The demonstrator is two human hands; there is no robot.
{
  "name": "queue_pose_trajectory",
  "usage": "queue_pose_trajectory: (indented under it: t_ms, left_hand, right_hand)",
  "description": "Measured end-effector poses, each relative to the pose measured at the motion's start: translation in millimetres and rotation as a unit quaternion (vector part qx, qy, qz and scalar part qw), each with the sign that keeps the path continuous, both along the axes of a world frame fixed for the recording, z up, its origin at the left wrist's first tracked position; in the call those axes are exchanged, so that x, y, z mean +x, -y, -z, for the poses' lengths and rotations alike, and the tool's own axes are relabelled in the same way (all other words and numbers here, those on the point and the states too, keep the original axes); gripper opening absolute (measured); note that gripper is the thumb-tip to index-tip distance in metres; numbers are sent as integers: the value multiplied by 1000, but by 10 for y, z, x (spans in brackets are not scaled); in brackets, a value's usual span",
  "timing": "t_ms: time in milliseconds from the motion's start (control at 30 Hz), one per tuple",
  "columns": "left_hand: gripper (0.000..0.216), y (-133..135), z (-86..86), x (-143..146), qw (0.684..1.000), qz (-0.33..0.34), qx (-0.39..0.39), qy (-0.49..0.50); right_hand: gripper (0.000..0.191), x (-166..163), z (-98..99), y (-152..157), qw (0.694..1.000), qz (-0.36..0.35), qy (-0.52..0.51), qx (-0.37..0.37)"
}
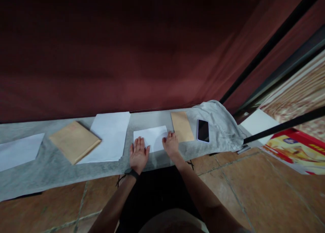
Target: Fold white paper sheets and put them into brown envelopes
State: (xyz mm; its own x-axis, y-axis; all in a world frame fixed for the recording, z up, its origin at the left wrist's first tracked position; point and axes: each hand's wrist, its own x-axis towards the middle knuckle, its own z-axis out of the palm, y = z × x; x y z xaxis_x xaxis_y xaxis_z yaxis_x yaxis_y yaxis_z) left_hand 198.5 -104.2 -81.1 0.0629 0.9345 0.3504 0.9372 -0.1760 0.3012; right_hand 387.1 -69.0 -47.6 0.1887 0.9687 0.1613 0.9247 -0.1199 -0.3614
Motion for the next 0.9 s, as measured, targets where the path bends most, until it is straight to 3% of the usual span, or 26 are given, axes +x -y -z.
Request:
queue_pose_trajectory:
  t_ms: [133, 267, 333, 433, 500, 567, 633, 733, 833, 900]
  left_hand:
    - [67, 186, -13, 27, 999, -26, 18, 23]
    - [66, 191, -52, 23, 998, -22, -6, 59]
    - [64, 169, -88, -25, 994, -16, -14, 106]
    - [60, 139, -176, -133, 976, -32, 1, 216]
    - [59, 140, -250, -200, 962, -58, 19, 266]
    - [57, 167, -318, -248, 956, -76, 37, 282]
    - [56, 219, -365, -279, 953, -82, 55, 285]
    - [54, 303, -385, -312, 950, -88, 75, 290]
    - [54, 316, -372, -319, 954, -76, 54, 287]
    - [54, 253, -366, -272, 967, -18, 12, 253]
  right_hand:
    - [34, -21, -9, -101, 999, 26, -8, -33]
    - [26, 22, -70, -124, 994, -27, -101, -32]
    - [26, 73, -241, -159, 988, -64, -138, -17]
    - [31, 163, -667, -193, 977, -116, -172, 55]
    - [35, 205, -939, -159, 967, -156, -162, 124]
    - [35, 221, -1073, -65, 957, -214, -123, 154]
    - [31, 217, -1014, 75, 942, -292, -70, 148]
    - [28, 209, -654, 313, 917, -381, 1, 120]
    - [26, 235, -259, 528, 912, -399, 20, 89]
    - [30, 270, -87, 635, 911, -406, 16, 74]
